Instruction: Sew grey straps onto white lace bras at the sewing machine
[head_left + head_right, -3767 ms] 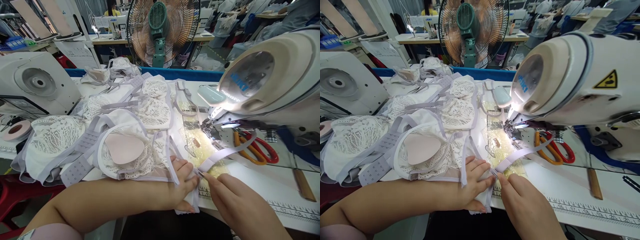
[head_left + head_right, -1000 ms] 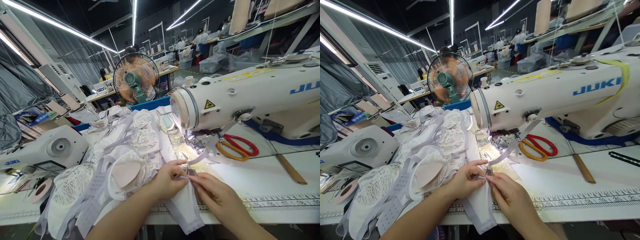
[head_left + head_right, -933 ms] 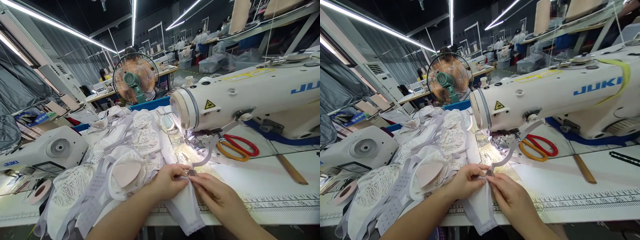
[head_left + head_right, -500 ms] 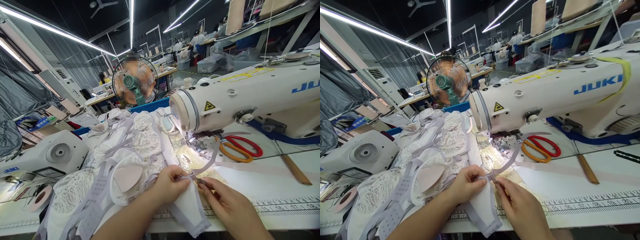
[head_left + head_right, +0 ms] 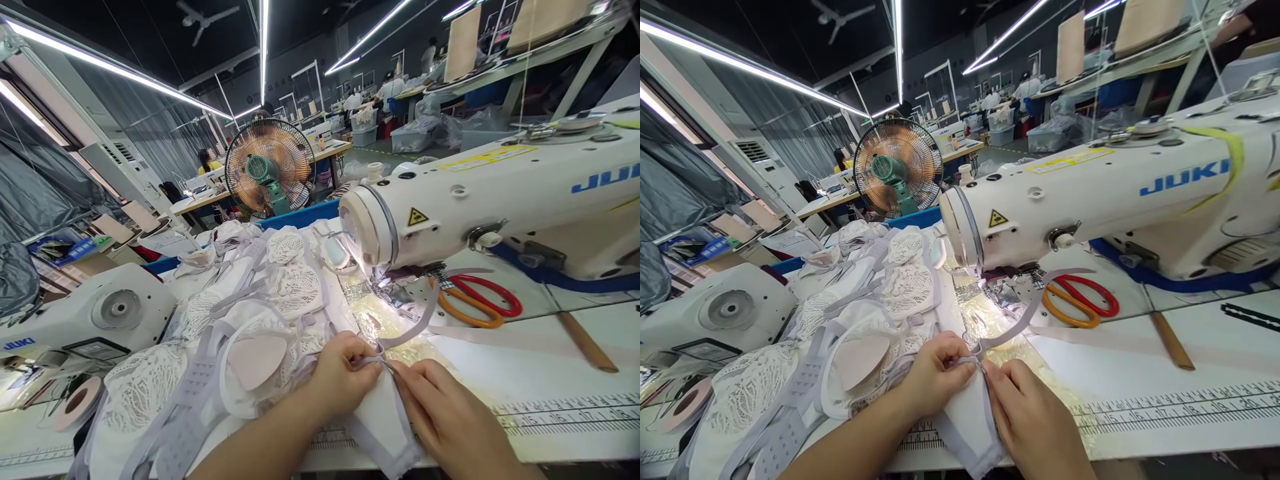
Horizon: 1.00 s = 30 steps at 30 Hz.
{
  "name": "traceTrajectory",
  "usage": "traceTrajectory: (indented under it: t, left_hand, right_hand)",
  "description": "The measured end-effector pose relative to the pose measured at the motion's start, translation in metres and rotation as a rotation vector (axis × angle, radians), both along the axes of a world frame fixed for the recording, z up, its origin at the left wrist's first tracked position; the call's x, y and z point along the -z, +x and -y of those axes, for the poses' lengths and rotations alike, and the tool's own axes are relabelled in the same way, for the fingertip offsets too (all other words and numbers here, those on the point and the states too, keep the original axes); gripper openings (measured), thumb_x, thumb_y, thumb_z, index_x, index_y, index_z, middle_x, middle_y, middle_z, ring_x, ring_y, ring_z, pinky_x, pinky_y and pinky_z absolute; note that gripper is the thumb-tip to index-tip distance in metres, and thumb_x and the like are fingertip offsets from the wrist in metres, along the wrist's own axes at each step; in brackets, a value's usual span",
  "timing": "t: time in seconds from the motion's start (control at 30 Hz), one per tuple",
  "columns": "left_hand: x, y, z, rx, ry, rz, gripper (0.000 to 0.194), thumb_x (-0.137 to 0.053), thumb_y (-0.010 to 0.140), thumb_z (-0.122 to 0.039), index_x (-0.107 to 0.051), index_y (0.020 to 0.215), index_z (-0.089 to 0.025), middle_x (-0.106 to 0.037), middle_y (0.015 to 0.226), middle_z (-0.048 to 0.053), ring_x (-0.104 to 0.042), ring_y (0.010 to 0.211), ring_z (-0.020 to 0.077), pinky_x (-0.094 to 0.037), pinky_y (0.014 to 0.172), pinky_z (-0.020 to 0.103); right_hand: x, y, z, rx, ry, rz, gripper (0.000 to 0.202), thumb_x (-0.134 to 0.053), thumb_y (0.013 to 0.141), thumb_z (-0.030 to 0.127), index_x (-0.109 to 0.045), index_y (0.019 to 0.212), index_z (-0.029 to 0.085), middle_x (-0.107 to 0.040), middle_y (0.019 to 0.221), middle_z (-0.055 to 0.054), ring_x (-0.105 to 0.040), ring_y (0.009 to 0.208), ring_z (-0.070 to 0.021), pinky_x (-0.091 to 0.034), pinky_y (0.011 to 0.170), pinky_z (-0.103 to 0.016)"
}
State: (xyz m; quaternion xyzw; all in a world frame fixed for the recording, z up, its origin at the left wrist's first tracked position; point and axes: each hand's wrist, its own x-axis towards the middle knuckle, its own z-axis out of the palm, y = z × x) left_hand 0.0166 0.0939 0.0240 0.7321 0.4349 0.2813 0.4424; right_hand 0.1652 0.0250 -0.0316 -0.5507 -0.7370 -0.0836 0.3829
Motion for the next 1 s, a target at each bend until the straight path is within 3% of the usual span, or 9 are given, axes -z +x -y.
traceTrajectory:
  t: [0.23, 0.4, 0.53, 0.67, 0.8, 1.0]
  left_hand:
    - [0.003, 0.001, 0.0, -0.045, -0.075, 0.046, 0.007, -0.058, 0.062, -0.016, -0.053, 0.057, -0.015, -0.041, 0.065, -0.002, -0.039, 0.062, 0.0107, -0.031, 0.06, 0.025]
    - [0.004, 0.003, 0.007, 0.015, -0.115, 0.136, 0.007, -0.06, 0.063, -0.021, -0.057, 0.061, -0.015, -0.048, 0.069, 0.001, -0.045, 0.067, 0.0128, -0.034, 0.064, 0.026]
    - [0.003, 0.002, 0.008, 0.015, -0.156, 0.134, 0.009, -0.06, 0.063, -0.023, -0.058, 0.064, -0.014, -0.05, 0.072, 0.003, -0.045, 0.068, 0.0141, -0.035, 0.065, 0.028]
    - [0.002, 0.001, 0.007, 0.003, -0.151, 0.124, 0.007, -0.058, 0.063, -0.021, -0.058, 0.065, -0.014, -0.05, 0.073, 0.003, -0.045, 0.069, 0.0142, -0.035, 0.065, 0.028]
    - [0.002, 0.002, 0.006, -0.011, -0.139, 0.104, 0.006, -0.058, 0.063, -0.02, -0.057, 0.064, -0.015, -0.05, 0.073, 0.002, -0.044, 0.068, 0.0133, -0.034, 0.064, 0.027]
    - [-0.001, 0.002, 0.006, -0.012, -0.117, 0.093, 0.004, -0.058, 0.064, -0.019, -0.057, 0.062, -0.015, -0.05, 0.072, 0.002, -0.045, 0.068, 0.0127, -0.034, 0.064, 0.026]
  right_hand:
    - [-0.001, -0.008, -0.001, 0.118, 0.047, 0.112, 0.031, -0.032, 0.094, 0.024, -0.062, 0.098, 0.015, -0.046, 0.065, 0.001, -0.046, 0.052, -0.0119, -0.031, 0.045, -0.023]
    - [0.007, -0.012, -0.011, 0.189, 0.013, 0.114, 0.034, -0.028, 0.089, 0.013, -0.063, 0.092, 0.014, -0.045, 0.064, 0.0, -0.047, 0.052, -0.014, -0.032, 0.046, -0.025]
    - [0.007, -0.006, -0.012, 0.158, 0.046, 0.017, 0.031, -0.031, 0.092, 0.02, -0.061, 0.095, 0.013, -0.046, 0.066, 0.0, -0.049, 0.052, -0.0128, -0.035, 0.048, -0.025]
    - [-0.003, 0.0, 0.0, 0.104, 0.006, -0.03, 0.028, -0.032, 0.095, 0.028, -0.058, 0.1, 0.017, -0.045, 0.065, 0.002, -0.048, 0.051, -0.0115, -0.034, 0.047, -0.024]
    - [-0.012, 0.0, 0.011, 0.066, -0.072, -0.01, 0.025, -0.034, 0.096, 0.028, -0.056, 0.102, 0.019, -0.047, 0.068, 0.002, -0.05, 0.055, -0.0116, -0.036, 0.051, -0.024]
    - [-0.009, 0.0, 0.01, 0.062, -0.064, 0.07, 0.024, -0.032, 0.096, 0.025, -0.055, 0.103, 0.02, -0.049, 0.069, 0.002, -0.049, 0.057, -0.0118, -0.033, 0.052, -0.025]
